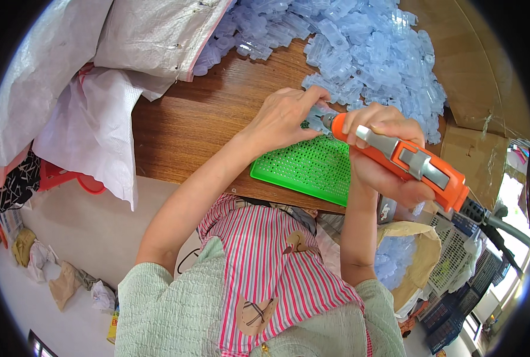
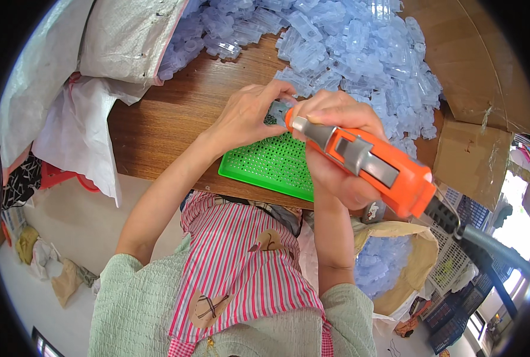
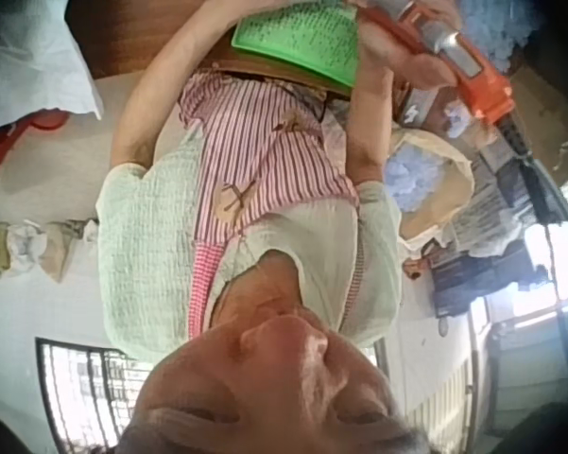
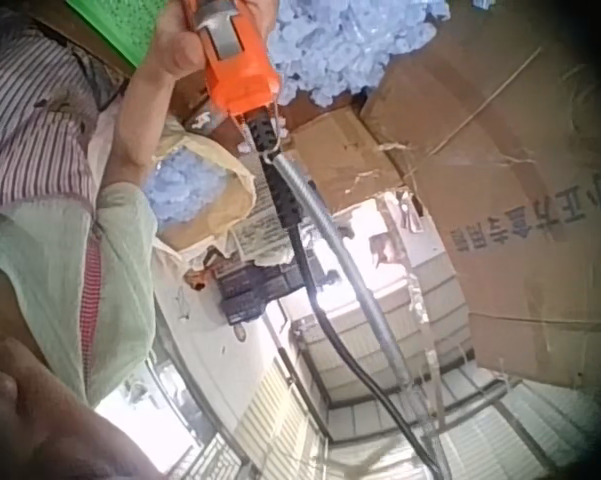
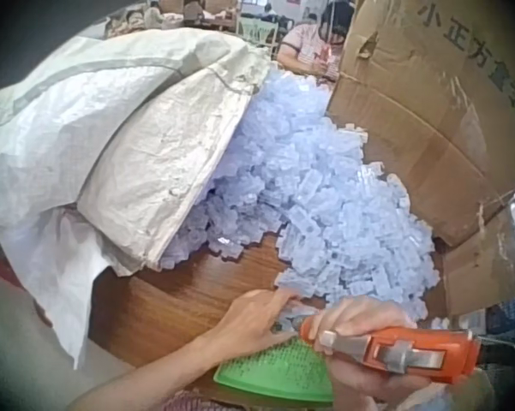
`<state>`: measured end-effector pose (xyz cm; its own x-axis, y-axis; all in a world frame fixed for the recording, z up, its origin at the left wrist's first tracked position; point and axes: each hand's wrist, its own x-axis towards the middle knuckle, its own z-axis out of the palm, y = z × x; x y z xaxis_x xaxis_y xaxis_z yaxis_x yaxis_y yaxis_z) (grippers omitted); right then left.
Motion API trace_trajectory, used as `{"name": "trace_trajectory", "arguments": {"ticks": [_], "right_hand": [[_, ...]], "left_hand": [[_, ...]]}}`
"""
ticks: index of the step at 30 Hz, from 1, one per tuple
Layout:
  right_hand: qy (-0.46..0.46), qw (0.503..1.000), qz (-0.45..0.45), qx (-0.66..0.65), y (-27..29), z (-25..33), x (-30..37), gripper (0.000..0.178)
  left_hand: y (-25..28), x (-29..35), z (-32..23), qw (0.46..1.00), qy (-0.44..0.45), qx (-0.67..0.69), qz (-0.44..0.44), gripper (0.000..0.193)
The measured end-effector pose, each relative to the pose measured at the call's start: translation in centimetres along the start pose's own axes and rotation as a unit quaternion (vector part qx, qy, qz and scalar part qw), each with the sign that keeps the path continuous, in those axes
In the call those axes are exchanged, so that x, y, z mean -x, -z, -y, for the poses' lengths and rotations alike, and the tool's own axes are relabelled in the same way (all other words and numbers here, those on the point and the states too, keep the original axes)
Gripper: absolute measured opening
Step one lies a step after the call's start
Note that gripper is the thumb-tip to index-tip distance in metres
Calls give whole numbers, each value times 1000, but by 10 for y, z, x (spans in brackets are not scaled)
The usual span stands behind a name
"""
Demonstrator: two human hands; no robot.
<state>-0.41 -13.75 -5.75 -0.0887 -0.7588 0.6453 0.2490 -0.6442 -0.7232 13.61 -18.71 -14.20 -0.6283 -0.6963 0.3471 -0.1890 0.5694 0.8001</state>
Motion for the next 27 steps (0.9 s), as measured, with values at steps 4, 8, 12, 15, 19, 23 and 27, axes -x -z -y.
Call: {"name": "trace_trajectory", "arguments": {"ticks": [4,8,12,15,19,23,27], "right_hand": [[-45,999,-17,-16,-1,-4,4,90],[-88,995,-53,14,-16,-4,6,77],[-108,986,42,118,-10,-2,6,87],[-107,978,81,161,-11,-4,4,84],[-77,984,71,144,-14,-11,6,81],[-128,978,-8,164,-21,-2,3,82],[-75,995,-50,43,-4,-2,-11,86]], "left_hand": [[0,1,0,1000,13,8,7,58],[0,2,-2,1000,4,-1,-17,53],[0,2,-2,999,-4,10,-30,56],[-1,1,-2,999,-3,19,-35,58],[1,0,1,998,-17,36,-43,58],[2,-2,-2,999,-19,14,-27,54],[1,-2,1,998,-60,-2,-5,49]]}}
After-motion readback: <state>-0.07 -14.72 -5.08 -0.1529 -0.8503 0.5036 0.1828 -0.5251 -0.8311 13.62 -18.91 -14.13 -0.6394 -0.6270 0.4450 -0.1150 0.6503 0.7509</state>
